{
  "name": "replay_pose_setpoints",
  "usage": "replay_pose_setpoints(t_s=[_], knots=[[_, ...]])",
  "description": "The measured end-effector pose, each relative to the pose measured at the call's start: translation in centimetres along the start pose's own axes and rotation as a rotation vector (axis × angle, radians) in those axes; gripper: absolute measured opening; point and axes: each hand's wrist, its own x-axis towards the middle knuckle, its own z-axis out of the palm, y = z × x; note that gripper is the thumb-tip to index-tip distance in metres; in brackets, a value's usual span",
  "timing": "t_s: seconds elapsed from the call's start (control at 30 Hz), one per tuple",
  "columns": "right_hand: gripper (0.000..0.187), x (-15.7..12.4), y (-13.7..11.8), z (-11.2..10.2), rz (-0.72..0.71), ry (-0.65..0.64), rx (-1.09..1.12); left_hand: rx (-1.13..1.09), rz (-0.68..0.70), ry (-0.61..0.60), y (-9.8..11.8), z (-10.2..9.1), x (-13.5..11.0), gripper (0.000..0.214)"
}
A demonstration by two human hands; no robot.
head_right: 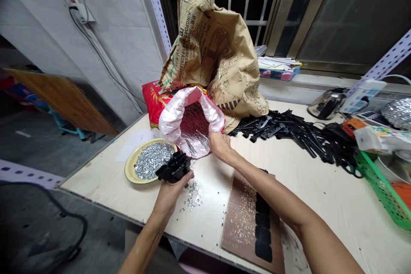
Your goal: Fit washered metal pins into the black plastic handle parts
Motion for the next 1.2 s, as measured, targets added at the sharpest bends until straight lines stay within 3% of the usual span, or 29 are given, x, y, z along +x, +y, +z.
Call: replay_pose_setpoints(t_s=[0.07, 0.2, 0.3, 0.37, 0.5, 0.6, 0.77, 0.97, 1.03, 1.1, 1.2], knots=[[0.021, -1.7, 1.2, -1.0, -0.070, -0.034, 0.277, 0.014, 0.015, 0.002, -0.1, 0.3, 0.2, 0.038], [0.038, -4.7, 2.6, -2.3, -0.132, -0.277, 1.276, 0.072, 0.048, 0.024, -0.3, 1.3, 0.6, 0.034], [0.048, -6.7, 2.3, -3.1, -0.169, -0.359, 1.544, 0.113, 0.127, -0.010, -0.5, 2.1, 0.9, 0.028], [0.036, -7.6, 1.7, -3.8, -0.249, -0.275, 1.466, 0.145, 0.180, -0.050, -0.5, 2.5, 1.1, 0.026], [0.015, -7.8, 0.9, -4.8, -0.543, 0.028, 1.072, 0.239, 0.234, -0.113, -0.5, 3.1, 1.4, 0.025], [0.009, -6.8, 1.1, -4.6, -0.680, 0.125, 0.769, 0.281, 0.263, -0.145, -0.3, 3.4, 1.3, 0.026], [0.015, -5.3, 1.7, -3.6, -0.756, 0.095, 0.525, 0.258, 0.227, -0.212, 0.2, 3.6, 0.8, 0.026], [0.027, -5.2, 1.0, -4.6, -0.889, -0.011, 0.599, 0.225, 0.107, -0.240, 0.5, 3.8, 0.3, 0.025], [0.030, -4.3, 0.8, -4.8, -0.843, 0.004, 0.681, 0.190, 0.065, -0.233, 0.8, 3.5, 0.0, 0.027], [0.033, -2.7, 0.6, -4.4, -0.693, 0.083, 0.715, 0.146, 0.024, -0.190, 1.1, 2.9, -0.5, 0.032], [0.028, 0.3, -0.1, -2.7, -0.359, 0.083, 0.427, 0.117, -0.007, -0.104, 1.9, 2.1, -1.1, 0.039]])
